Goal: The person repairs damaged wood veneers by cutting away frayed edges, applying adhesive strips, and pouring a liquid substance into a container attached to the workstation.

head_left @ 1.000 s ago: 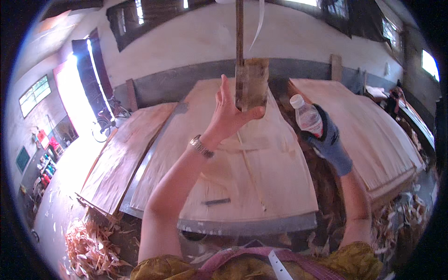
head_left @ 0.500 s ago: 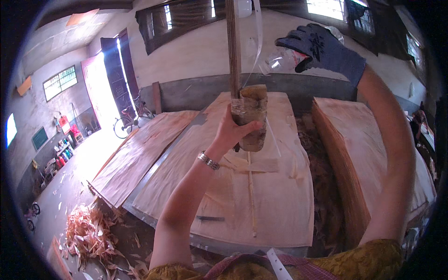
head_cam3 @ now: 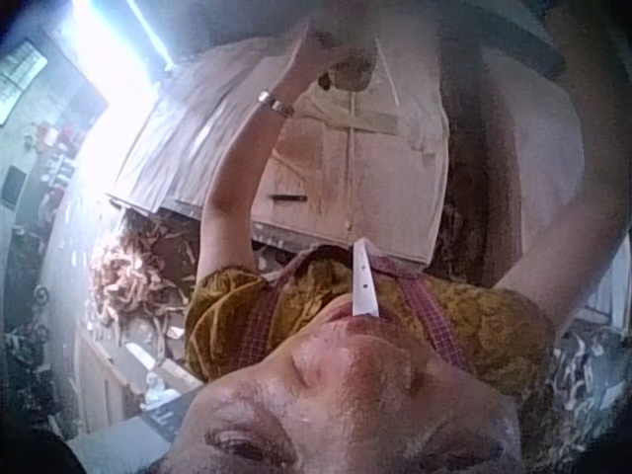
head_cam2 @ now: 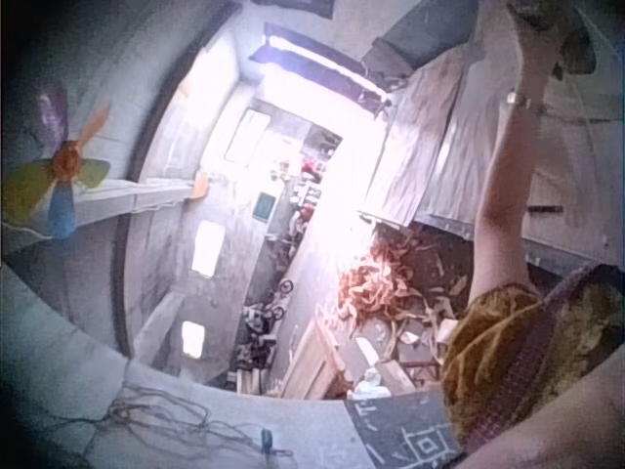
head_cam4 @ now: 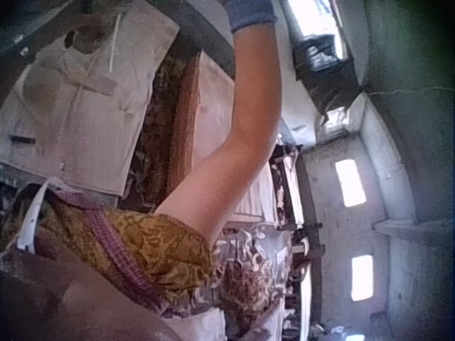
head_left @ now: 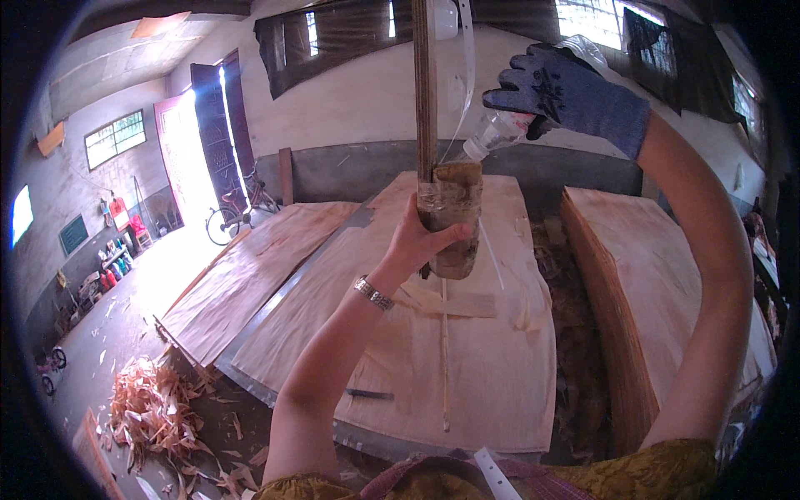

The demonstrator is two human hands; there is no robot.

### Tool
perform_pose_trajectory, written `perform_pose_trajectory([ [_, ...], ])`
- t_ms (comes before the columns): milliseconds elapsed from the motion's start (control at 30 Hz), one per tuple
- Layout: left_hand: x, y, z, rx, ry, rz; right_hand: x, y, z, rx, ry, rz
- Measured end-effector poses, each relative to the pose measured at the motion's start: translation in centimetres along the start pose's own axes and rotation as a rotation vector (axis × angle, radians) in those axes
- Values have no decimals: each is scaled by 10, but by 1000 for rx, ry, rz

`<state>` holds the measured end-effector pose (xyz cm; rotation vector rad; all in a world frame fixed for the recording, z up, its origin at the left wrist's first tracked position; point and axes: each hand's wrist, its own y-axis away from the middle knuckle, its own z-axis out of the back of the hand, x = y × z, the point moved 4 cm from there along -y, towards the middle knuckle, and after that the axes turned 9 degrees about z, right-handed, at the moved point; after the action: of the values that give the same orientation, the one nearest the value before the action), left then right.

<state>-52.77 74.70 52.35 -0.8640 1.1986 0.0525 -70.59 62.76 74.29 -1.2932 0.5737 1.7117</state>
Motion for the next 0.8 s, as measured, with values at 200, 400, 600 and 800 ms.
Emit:
perform_pose_trajectory([
  [200, 7, -2, 8, 27, 84, -2, 11, -7, 17, -37, 33, 19],
  [400, 2, -1, 7, 34, 71, -43, 23, -16, 38, 17, 226, 38],
  [600, 3, -2, 9, 35, 55, -35, -13, -8, -6, -47, -515, -148],
  [800, -5, 0, 11, 46, 49, -15, 4, -15, 14, -24, -46, -25],
])
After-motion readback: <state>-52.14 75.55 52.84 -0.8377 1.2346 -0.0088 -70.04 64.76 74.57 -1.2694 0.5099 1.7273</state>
